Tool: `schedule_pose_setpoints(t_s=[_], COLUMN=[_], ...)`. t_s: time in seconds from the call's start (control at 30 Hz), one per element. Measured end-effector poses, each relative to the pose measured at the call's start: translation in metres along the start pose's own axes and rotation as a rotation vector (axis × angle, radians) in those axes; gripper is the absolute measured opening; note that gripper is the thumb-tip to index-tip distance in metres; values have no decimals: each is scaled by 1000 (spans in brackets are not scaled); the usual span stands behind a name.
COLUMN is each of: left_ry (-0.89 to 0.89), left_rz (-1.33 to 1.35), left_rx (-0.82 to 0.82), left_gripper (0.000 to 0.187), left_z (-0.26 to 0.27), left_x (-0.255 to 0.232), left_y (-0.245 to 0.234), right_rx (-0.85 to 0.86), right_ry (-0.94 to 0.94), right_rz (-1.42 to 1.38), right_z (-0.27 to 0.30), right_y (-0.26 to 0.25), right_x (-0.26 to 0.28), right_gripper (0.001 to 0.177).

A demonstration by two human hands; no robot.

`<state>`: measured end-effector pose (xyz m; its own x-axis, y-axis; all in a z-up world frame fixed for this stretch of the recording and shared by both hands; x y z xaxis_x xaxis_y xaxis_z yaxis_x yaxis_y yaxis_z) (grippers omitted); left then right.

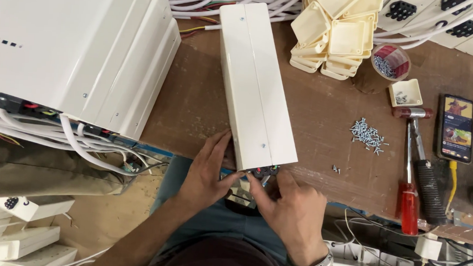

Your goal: Assembling and wiring white plastic electrical enclosures using a screwdriver at a manual workstation.

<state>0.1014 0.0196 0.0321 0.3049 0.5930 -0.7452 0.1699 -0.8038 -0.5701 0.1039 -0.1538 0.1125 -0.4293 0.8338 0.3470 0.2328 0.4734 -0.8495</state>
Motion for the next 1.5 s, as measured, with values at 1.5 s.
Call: schedule_pose_setpoints(t_s=[1.5], left_ry=[466], left_rz=[-390], left_rx=[-110], left_gripper=[49], left_z=[-27], left_x=[-111], left_y=[-63], right_rx=[50], right_ry=[148], right_rz=[-323], right_z=[5], right_y=[10], right_x=[-11], right_gripper=[35])
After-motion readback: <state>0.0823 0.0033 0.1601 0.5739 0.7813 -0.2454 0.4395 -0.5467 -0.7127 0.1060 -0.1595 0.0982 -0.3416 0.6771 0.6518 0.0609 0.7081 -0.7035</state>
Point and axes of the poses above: each hand's wrist, its own z-axis away from the middle knuckle, its own y-axis out of the palm, x = y × z, the point moved 6 cm from there along -z, towards the middle knuckle, and after that the axes turned 4 degrees about -y, right-handed, at the moved point
